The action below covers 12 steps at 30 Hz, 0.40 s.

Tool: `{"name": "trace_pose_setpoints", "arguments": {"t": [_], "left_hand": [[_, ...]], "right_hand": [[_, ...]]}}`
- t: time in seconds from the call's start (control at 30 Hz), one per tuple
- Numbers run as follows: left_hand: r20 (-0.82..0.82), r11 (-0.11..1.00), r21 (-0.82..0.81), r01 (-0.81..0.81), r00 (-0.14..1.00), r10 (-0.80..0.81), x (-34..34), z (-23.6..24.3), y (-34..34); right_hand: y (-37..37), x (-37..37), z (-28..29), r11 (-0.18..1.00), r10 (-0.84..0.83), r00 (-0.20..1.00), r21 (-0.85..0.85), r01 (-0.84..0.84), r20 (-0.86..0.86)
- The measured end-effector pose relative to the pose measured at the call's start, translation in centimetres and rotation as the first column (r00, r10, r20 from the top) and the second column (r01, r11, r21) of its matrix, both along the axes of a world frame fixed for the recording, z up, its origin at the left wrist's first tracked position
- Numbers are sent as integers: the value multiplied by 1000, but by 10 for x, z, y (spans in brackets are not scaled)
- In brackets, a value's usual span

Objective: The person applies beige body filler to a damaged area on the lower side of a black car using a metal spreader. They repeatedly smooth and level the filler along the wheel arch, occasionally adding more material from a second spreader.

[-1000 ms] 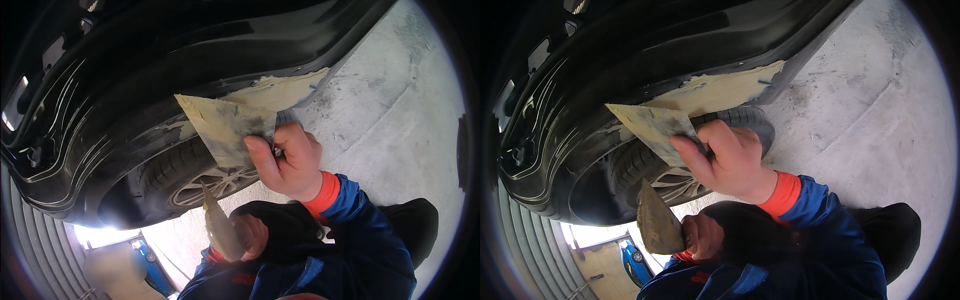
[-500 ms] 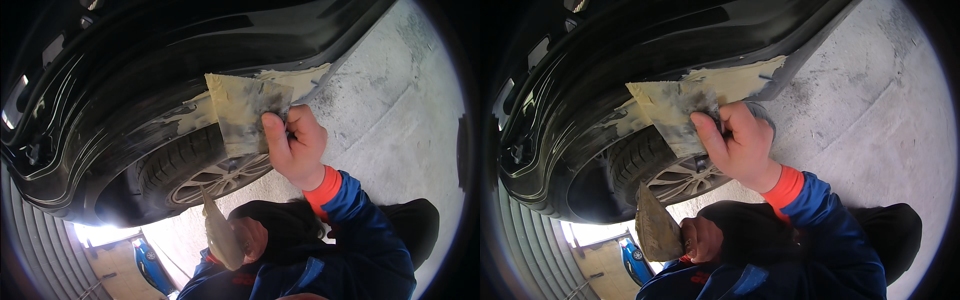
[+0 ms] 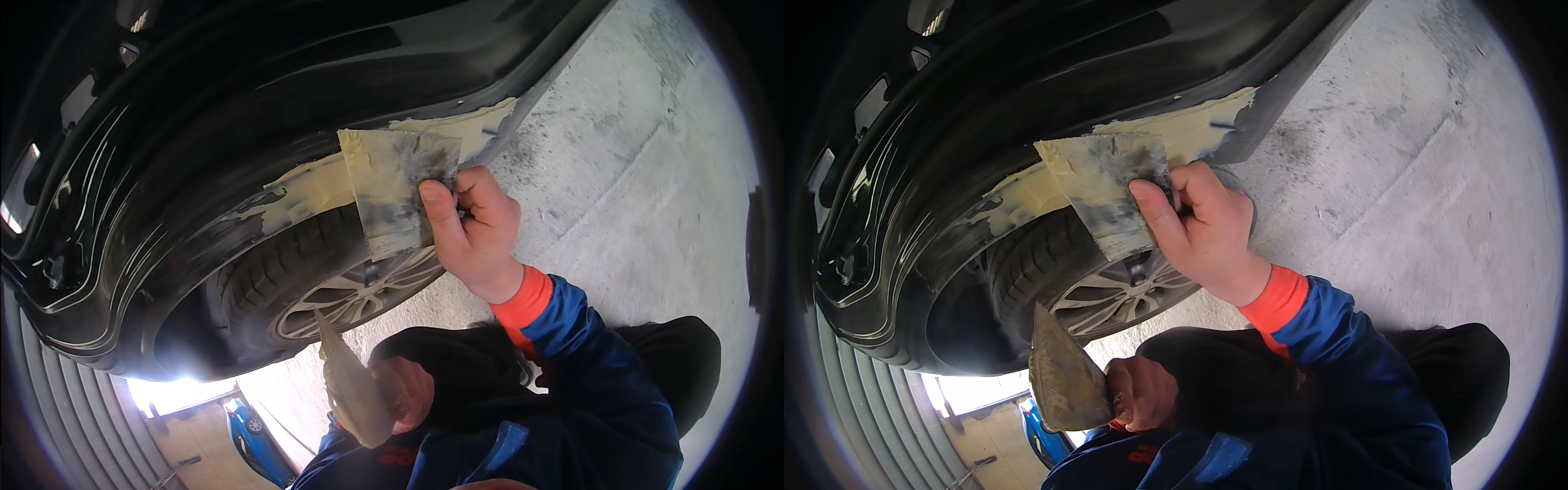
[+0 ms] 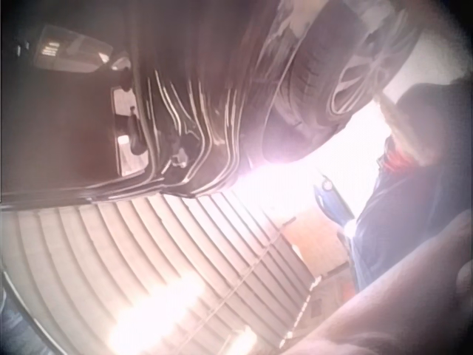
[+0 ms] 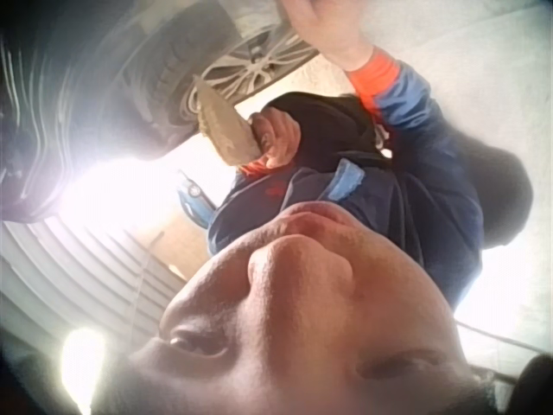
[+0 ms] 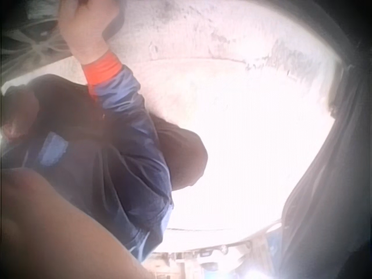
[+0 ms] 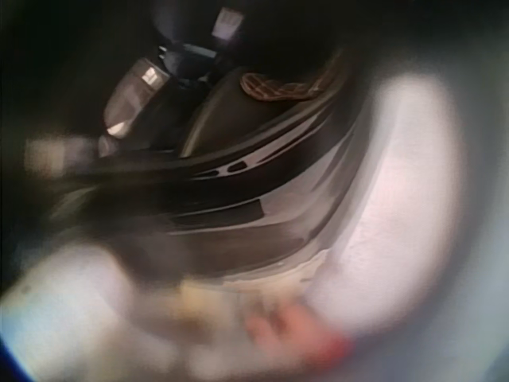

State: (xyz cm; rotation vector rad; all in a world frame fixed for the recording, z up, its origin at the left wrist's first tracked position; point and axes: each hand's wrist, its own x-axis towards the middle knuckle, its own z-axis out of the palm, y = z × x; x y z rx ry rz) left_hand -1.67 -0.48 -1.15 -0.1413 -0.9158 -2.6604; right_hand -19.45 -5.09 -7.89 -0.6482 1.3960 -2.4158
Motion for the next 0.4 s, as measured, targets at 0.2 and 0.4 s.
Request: {"name": "trace_pose_setpoints", "arguments": {"t": [0.2,0.4], "left_hand": [[-22,1000,-20,1,1000,-2,1,-3,-1],[-57,990,-57,129,990,-132,-3,-6,-10]], "right_hand": [[3,0,-8,999,-7,999,45,6,40],[9,-6,-14,990,-38,999,138,36,9]]}}
